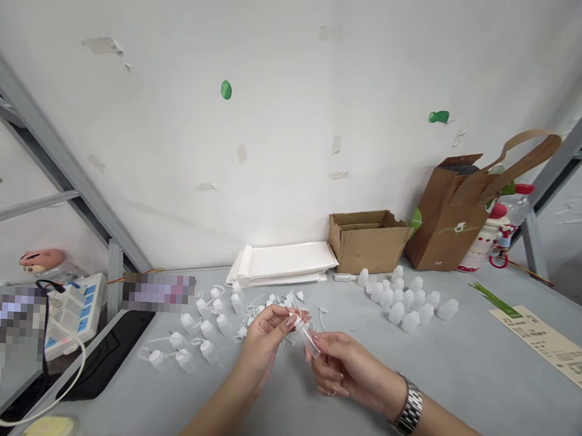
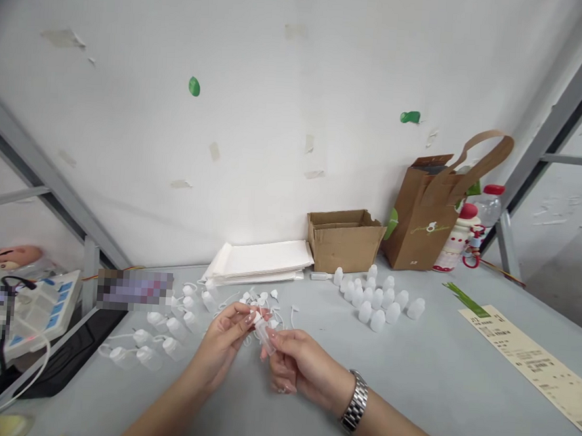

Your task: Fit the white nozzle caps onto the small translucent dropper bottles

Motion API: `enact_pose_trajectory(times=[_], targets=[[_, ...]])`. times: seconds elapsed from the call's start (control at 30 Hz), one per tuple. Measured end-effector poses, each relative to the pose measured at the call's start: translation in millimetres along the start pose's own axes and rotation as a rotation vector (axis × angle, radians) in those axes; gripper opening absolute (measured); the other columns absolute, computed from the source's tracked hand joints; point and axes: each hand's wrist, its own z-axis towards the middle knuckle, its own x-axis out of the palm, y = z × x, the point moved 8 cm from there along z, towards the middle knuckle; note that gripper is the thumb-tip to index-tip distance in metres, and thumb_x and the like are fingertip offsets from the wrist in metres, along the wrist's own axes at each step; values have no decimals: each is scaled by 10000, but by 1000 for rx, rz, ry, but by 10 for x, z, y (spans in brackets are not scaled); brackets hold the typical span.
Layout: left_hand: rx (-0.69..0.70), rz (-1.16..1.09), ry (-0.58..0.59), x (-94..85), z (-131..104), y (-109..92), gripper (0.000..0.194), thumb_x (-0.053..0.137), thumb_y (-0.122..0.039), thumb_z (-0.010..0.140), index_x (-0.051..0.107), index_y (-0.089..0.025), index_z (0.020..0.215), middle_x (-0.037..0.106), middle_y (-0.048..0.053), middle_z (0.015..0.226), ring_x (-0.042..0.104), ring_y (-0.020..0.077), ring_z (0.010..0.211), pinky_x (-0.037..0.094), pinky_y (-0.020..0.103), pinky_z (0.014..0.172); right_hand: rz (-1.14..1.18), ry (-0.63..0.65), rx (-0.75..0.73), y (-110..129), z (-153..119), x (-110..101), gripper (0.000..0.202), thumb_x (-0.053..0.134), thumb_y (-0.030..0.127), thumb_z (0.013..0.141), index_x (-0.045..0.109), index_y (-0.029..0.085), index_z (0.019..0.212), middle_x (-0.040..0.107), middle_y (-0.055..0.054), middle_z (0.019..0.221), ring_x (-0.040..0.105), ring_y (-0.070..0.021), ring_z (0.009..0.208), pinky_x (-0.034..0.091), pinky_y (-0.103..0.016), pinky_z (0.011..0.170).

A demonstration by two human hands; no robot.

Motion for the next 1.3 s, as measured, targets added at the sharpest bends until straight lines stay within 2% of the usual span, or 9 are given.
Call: enact_pose_trajectory(times=[0.1, 0.2, 0.4, 0.53, 0.7, 0.97, 1.07, 1.17, 1.3], targets=[[-7, -43, -12, -17, 10, 26, 165, 729, -295, 671, 612, -182, 700, 723, 38, 818, 637, 188, 878, 433, 301, 827, 122, 45, 36, -19, -4, 26, 370, 603, 480, 771, 588, 112, 740, 382, 96, 376, 299, -40, 314, 269, -217, 435], [7, -37, -58, -65, 29, 48, 162, 727, -291, 672, 622, -177, 718, 722, 48, 844, 636, 194, 885, 442, 308, 816, 106, -66, -13, 14, 8, -65, 341, 654, 442, 744, 595, 107, 776, 449, 74, 415, 346, -45, 353, 261, -213, 447], [11, 0, -133, -130, 48, 83, 180, 756, -277, 625, 635, -167, 702, 729, 60, 839, 641, 209, 887, 431, 336, 854, -46, -269, -85, 69, -7, -222, 346, 774, 376, 623, 519, 149, 677, 507, 70, 482, 417, -53, 429, 294, -203, 481], [-6, 2, -111, -105, 35, 98, 189, 748, -294, 637, 623, -168, 702, 731, 71, 865, 642, 216, 891, 427, 351, 857, -33, -235, -70, 40, 4, -218, 361, 708, 462, 677, 570, 128, 694, 476, 74, 424, 372, -45, 361, 269, -205, 429], [-21, -23, -96, -95, 31, 104, 189, 730, -305, 664, 612, -172, 728, 729, 76, 897, 639, 217, 915, 428, 348, 859, 28, -124, 10, -40, 29, -142, 513, 534, 619, 752, 597, 116, 668, 418, 76, 323, 289, -40, 258, 222, -213, 371], [47, 70, -133, -132, 23, 64, 170, 729, -292, 662, 636, -174, 742, 734, 66, 863, 648, 221, 901, 456, 332, 826, -65, -303, -79, 72, -11, -255, 377, 716, 467, 663, 526, 149, 733, 492, 80, 467, 384, -45, 398, 269, -203, 460], [45, 97, -143, -133, 25, 41, 173, 735, -294, 652, 635, -173, 725, 737, 73, 865, 646, 228, 913, 447, 336, 838, -136, -335, -97, 101, -22, -271, 376, 744, 443, 632, 509, 159, 706, 487, 88, 457, 385, -49, 410, 250, -201, 461], [19, 98, -123, -120, 30, 45, 173, 731, -302, 657, 629, -175, 715, 736, 78, 885, 634, 237, 945, 435, 334, 845, -167, -315, -91, 100, -19, -245, 401, 662, 531, 684, 530, 153, 666, 462, 84, 405, 333, -46, 356, 227, -210, 432], [2, 85, -107, -116, 34, 66, 178, 723, -317, 669, 638, -171, 726, 729, 78, 889, 625, 247, 957, 421, 339, 850, -176, -288, -42, 60, -14, -223, 574, 465, 672, 750, 597, 122, 654, 432, 63, 346, 303, -51, 305, 234, -224, 411]])
